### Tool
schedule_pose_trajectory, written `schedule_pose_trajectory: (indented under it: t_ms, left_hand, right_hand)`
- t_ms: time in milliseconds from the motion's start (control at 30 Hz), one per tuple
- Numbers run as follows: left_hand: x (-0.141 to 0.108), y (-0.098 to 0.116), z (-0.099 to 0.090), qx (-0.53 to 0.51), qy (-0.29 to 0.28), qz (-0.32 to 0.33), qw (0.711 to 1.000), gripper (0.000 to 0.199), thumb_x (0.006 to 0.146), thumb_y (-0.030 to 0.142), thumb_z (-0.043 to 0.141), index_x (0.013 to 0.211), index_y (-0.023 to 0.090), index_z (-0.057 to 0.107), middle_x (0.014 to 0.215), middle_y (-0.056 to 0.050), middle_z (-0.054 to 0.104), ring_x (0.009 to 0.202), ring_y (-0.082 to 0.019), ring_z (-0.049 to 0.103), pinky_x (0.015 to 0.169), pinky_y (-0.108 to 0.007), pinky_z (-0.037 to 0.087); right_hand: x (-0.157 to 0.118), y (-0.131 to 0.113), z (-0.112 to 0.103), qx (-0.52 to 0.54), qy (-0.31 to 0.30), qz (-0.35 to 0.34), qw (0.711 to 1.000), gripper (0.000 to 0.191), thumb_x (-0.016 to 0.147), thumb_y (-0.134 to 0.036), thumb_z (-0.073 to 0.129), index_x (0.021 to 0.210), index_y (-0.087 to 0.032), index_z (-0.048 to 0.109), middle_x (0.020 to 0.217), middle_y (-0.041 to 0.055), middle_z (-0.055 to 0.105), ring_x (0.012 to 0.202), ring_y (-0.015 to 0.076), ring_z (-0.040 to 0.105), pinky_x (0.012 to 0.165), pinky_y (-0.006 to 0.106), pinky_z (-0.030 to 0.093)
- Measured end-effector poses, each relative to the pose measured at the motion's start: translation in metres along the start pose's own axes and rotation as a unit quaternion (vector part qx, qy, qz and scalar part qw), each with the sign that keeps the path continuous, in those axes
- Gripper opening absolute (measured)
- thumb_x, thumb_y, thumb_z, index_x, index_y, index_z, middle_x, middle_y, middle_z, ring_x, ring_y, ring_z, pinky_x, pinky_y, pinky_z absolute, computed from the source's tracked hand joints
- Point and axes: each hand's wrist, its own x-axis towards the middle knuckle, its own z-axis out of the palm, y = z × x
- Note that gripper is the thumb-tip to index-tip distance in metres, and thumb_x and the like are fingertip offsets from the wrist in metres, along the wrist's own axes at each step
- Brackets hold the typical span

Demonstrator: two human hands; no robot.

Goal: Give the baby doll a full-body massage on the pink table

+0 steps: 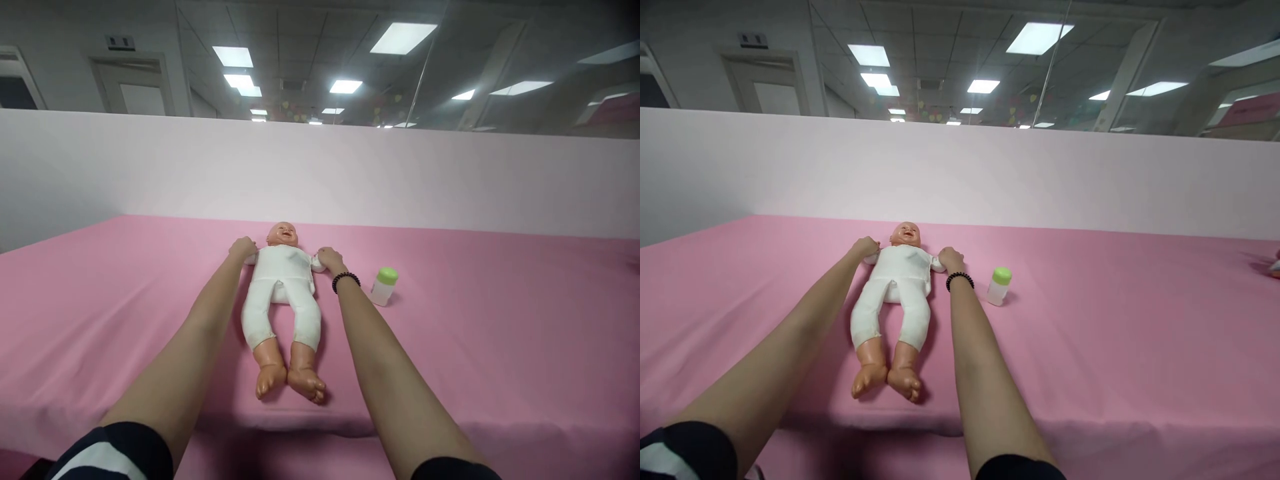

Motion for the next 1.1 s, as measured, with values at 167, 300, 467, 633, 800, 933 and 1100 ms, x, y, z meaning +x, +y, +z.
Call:
schedule_pose_trajectory:
  t_ms: [167,300,467,633,800,933,1100]
  left_hand:
    - [-0.009,0.007,-0.005,-0.028,0.045,0.003,0.999,0.056,0.094,0.057,0.047,0.125,0.015,0.065,0.118,-0.018,0.073,0.116,-0.033,0.066,0.09,-0.037,0.051]
    - [-0.031,-0.002,-0.019,-0.062,0.085,0.147,0.983,0.051,0.094,0.056,0.047,0.119,0.017,0.067,0.115,-0.013,0.072,0.106,-0.027,0.067,0.087,-0.033,0.052]
    - [-0.063,-0.041,-0.04,-0.004,0.051,0.497,0.866,0.03,0.089,0.031,0.059,0.114,0.018,0.067,0.113,-0.013,0.067,0.103,-0.024,0.064,0.091,-0.036,0.053]
    - [-0.08,-0.069,-0.057,0.086,-0.028,0.656,0.75,0.018,0.096,0.023,0.055,0.103,0.029,0.069,0.112,-0.008,0.069,0.101,-0.018,0.066,0.095,-0.033,0.051]
    - [-0.084,-0.071,-0.066,0.098,-0.082,0.653,0.746,0.015,0.097,0.032,0.054,0.101,0.029,0.068,0.11,-0.009,0.071,0.104,-0.02,0.067,0.1,-0.035,0.05]
    - [-0.086,-0.06,-0.063,0.024,-0.025,0.537,0.843,0.022,0.094,0.039,0.055,0.105,0.022,0.064,0.11,-0.011,0.072,0.102,-0.023,0.068,0.095,-0.038,0.051]
    - [-0.059,-0.014,-0.054,-0.206,0.077,0.231,0.948,0.05,0.088,0.045,0.061,0.131,0.024,0.05,0.112,-0.008,0.073,0.099,-0.023,0.071,0.084,-0.035,0.055]
  right_hand:
    - [-0.01,-0.013,-0.005,0.075,0.029,-0.032,0.996,0.032,0.092,-0.019,0.052,0.123,-0.018,0.061,0.108,0.0079,0.076,0.108,0.0198,0.067,0.091,0.03,0.051]
    - [-0.024,-0.019,-0.035,0.145,0.012,-0.114,0.983,0.05,0.079,-0.012,0.066,0.128,-0.015,0.058,0.116,0.0112,0.073,0.097,0.0182,0.068,0.081,0.026,0.052]
    - [-0.057,0.006,-0.071,-0.034,-0.094,-0.444,0.891,0.023,0.073,-0.007,0.067,0.093,-0.018,0.071,0.1,0.0062,0.072,0.086,0.0185,0.062,0.077,0.028,0.047]
    - [-0.088,0.037,-0.073,-0.264,-0.132,-0.607,0.738,0.016,0.083,-0.004,0.058,0.078,-0.019,0.064,0.08,0.0039,0.066,0.077,0.0182,0.055,0.075,0.031,0.039]
    - [-0.098,0.042,-0.074,-0.29,-0.131,-0.631,0.707,0.017,0.088,-0.007,0.055,0.089,-0.02,0.067,0.085,0.0053,0.068,0.082,0.0196,0.058,0.079,0.033,0.039]
    - [-0.098,0.028,-0.078,-0.078,-0.062,-0.52,0.848,0.017,0.09,-0.023,0.06,0.104,-0.021,0.07,0.102,0.0066,0.073,0.09,0.021,0.065,0.085,0.034,0.047]
    - [-0.061,-0.004,-0.063,0.174,0.088,-0.24,0.951,0.042,0.086,-0.038,0.069,0.123,-0.019,0.061,0.109,0.0096,0.075,0.097,0.022,0.069,0.086,0.036,0.054]
